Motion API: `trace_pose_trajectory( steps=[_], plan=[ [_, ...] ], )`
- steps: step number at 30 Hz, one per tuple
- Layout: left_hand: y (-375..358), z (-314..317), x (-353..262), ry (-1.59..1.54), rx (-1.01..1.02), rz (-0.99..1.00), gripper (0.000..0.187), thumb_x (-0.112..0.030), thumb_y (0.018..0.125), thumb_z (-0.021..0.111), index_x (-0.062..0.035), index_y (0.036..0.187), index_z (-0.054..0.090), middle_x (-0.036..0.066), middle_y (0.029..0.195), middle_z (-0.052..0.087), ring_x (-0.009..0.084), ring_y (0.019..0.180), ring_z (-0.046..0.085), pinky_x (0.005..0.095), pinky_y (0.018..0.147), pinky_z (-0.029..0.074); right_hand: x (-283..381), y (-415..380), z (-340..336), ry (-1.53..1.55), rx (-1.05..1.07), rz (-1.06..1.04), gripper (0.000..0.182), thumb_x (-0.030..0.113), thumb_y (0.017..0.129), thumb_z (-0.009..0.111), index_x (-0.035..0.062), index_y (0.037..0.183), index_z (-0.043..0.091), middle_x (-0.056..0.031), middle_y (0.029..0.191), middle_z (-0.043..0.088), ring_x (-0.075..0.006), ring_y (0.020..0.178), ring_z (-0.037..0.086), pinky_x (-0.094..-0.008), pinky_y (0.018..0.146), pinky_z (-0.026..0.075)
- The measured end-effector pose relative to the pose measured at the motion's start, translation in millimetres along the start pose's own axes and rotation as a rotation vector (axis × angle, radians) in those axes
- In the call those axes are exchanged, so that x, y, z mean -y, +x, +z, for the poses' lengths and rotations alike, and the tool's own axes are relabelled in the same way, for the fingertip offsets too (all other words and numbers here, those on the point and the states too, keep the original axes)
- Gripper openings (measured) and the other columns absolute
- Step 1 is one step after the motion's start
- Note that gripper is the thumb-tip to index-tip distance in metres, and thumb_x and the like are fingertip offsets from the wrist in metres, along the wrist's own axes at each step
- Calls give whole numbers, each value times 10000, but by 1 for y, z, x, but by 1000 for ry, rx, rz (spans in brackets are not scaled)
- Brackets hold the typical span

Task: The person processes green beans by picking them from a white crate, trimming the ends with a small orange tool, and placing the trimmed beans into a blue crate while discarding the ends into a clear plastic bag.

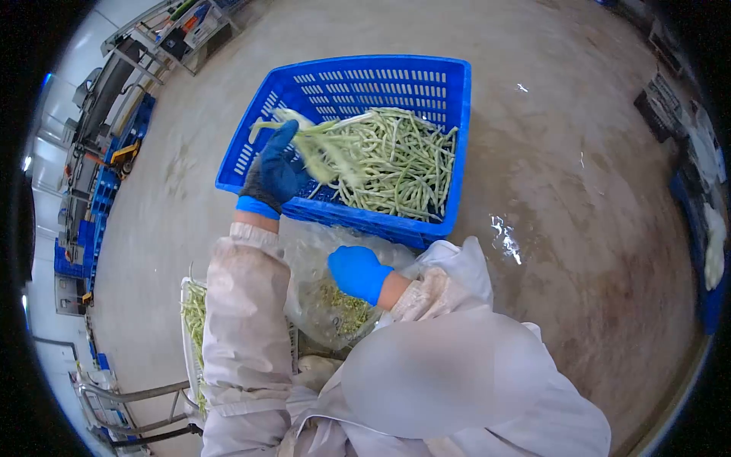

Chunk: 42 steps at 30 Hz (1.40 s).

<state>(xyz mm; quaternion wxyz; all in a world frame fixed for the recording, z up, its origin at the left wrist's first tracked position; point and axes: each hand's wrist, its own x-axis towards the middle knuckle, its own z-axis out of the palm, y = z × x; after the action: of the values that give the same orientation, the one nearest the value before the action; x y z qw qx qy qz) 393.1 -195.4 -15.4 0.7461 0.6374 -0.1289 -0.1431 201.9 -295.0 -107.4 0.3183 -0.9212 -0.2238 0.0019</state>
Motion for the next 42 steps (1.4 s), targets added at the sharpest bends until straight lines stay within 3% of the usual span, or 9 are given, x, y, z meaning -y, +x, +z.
trace_pose_trajectory(
  steps=[3,6,10,12,14,16,19,30,42],
  plan=[
    [-38,-20,-20,1314,-7,660,398,-77,723,627,-36,1116,583,196,1104,576,332,1038,548,390,903,436,-1,-2,-3,-7,80,-22,66,78,680,579,51,719,625,-170,749,625,-339,677,629,-423,560,505],
    [-74,-114,-6,1661,42,918,475,-91,751,678,5,1183,506,136,1140,565,266,1049,561,398,895,460,-4,-4,6,2,178,-96,83,91,682,577,50,735,626,-184,787,622,-351,697,626,-429,572,504],
    [-187,-187,-12,256,-560,220,158,-47,712,617,-15,867,627,164,1034,611,364,1045,539,444,917,420,-4,-11,14,30,302,-242,138,101,684,576,63,800,641,-194,863,615,-353,773,618,-436,629,501],
    [-264,-239,-30,1248,-474,339,183,-20,712,611,-13,894,627,164,1032,612,356,1058,536,437,921,419,0,-15,4,114,264,-290,241,111,689,573,93,916,653,-189,935,607,-352,850,597,-435,708,493],
    [-349,-291,-24,780,-759,207,231,-8,730,582,-11,959,614,166,1042,607,370,1060,528,432,919,422,-2,-13,6,173,334,-258,344,121,689,580,124,1028,638,-180,974,606,-349,893,583,-430,759,482],
    [-436,-323,-39,2049,-441,204,293,-50,807,595,-5,1095,566,117,1211,524,216,1051,548,341,866,474,-7,-6,8,226,448,-223,369,148,734,623,90,1099,608,-170,1034,599,-353,886,583,-416,773,471],
    [-512,-312,-26,536,-1253,-79,330,-150,818,626,-74,1136,582,12,984,604,109,830,554,241,684,458,2,-2,4,174,494,-132,306,160,787,610,50,1072,617,-177,971,625,-335,894,595,-394,774,470],
    [-636,-317,60,1040,-1178,-591,430,-248,764,640,-14,1116,557,204,1124,576,331,1083,525,365,947,402,-45,-22,72,14,658,29,241,76,751,615,19,983,650,-180,952,648,-287,887,626,-351,799,473],
    [-549,-406,46,1726,-1218,-223,490,-363,805,571,-58,1185,513,179,1173,537,331,1092,500,441,951,361,-7,-57,100,95,676,172,219,76,756,608,19,962,657,-169,944,654,-267,870,629,-333,786,481]
  ],
)
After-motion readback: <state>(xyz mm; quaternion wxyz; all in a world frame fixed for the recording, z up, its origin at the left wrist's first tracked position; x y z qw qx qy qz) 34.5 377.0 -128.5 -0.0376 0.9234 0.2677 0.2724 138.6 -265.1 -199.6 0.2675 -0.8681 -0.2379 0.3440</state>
